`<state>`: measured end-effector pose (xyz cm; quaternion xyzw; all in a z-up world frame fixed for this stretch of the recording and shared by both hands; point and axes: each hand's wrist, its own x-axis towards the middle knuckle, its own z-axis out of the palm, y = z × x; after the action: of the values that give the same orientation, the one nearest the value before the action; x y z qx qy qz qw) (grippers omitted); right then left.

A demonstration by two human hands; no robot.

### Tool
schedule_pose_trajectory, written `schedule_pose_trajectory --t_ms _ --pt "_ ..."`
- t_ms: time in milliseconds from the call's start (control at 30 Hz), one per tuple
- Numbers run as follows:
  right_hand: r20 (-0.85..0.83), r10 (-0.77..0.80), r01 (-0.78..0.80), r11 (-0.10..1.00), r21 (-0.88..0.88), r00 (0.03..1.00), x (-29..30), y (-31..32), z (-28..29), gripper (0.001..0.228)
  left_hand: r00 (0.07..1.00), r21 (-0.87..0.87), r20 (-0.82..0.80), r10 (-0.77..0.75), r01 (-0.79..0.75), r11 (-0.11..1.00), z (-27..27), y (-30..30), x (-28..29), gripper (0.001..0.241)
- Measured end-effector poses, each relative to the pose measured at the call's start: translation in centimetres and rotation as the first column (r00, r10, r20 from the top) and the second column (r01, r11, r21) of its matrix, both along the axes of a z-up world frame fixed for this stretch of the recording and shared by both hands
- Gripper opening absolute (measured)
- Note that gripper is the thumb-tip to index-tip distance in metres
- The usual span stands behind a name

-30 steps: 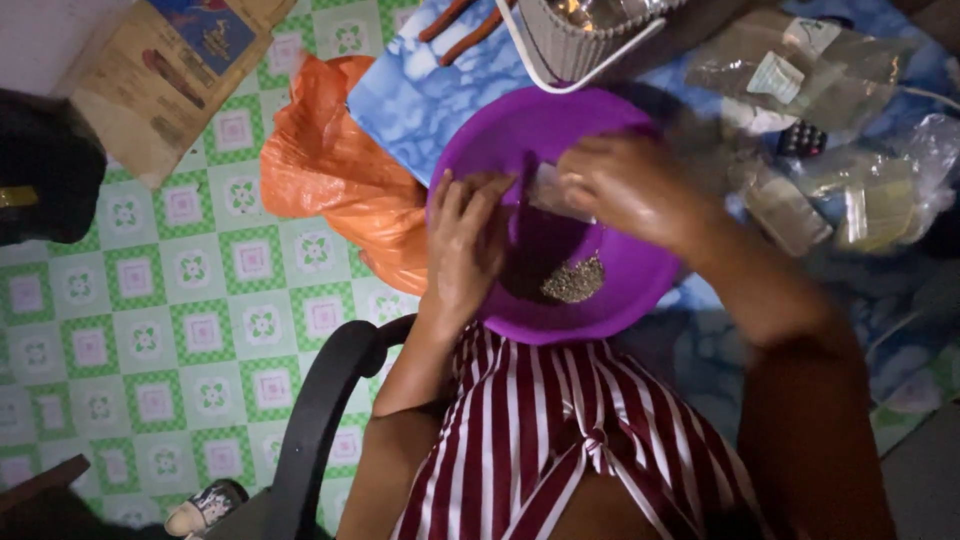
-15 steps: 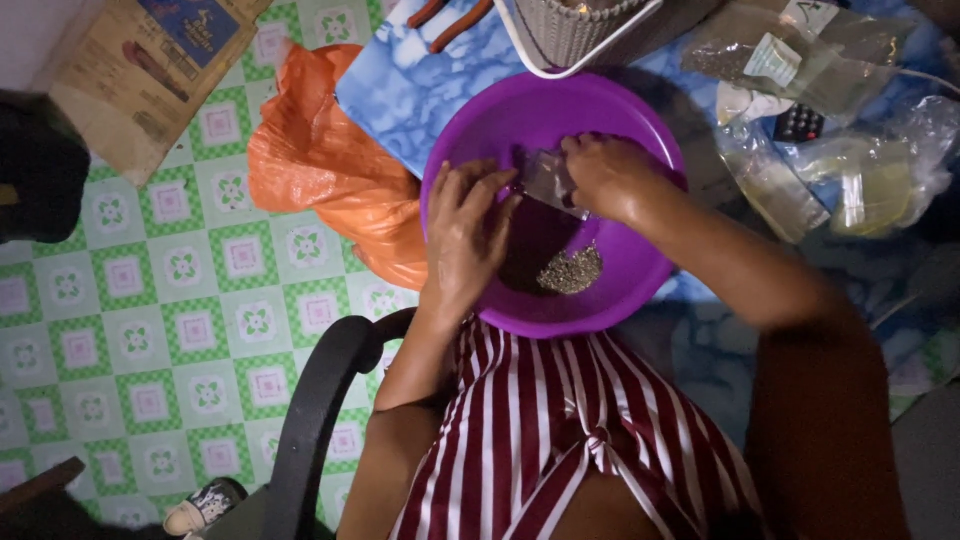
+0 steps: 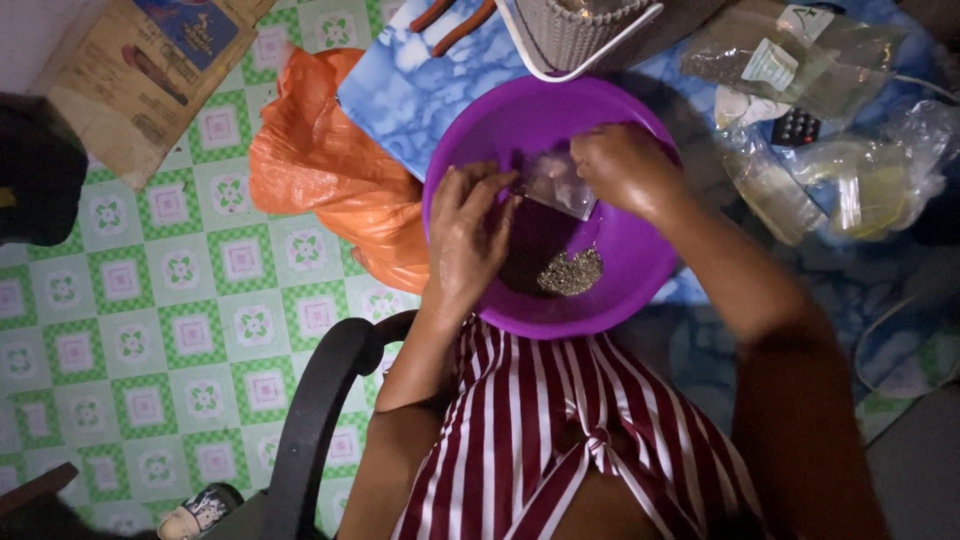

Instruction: A person is manually portioning small seeds into small plastic zip-lock bags from a purple bowl.

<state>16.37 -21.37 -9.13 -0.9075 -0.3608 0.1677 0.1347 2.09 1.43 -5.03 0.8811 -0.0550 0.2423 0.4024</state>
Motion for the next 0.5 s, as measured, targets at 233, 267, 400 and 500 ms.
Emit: schedule_pose_trajectory --t_ms 233,267,400,500 --pt "-0.312 -0.015 0.198 0.802 0.564 0.950 -1.6 -1.3 5.6 0.011 1.000 -0.202 -0.015 -0.003 0.000 0.979 0.3 0.3 0.1 0.031" --pt "-0.309 -0.012 0.194 0.801 0.566 0.951 -1.8 -1.4 6.4 0.011 1.000 -0.200 -0.012 -0.001 -0.002 0.980 0.7 0.3 0.1 0.031" --pt "-0.504 -0.029 0.372 0.713 0.595 0.863 -2.4 -2.0 7.9 0.010 0.999 -0.291 0.003 -0.043 0.042 0.956 1.6 0.1 0.3 0.030" --pt "-0.515 -0.030 0.393 0.684 0.614 0.857 -3.5 -1.6 8.9 0.010 0.995 -0.386 -0.019 -0.093 0.079 0.919 2.2 -0.1 0.3 0.026"
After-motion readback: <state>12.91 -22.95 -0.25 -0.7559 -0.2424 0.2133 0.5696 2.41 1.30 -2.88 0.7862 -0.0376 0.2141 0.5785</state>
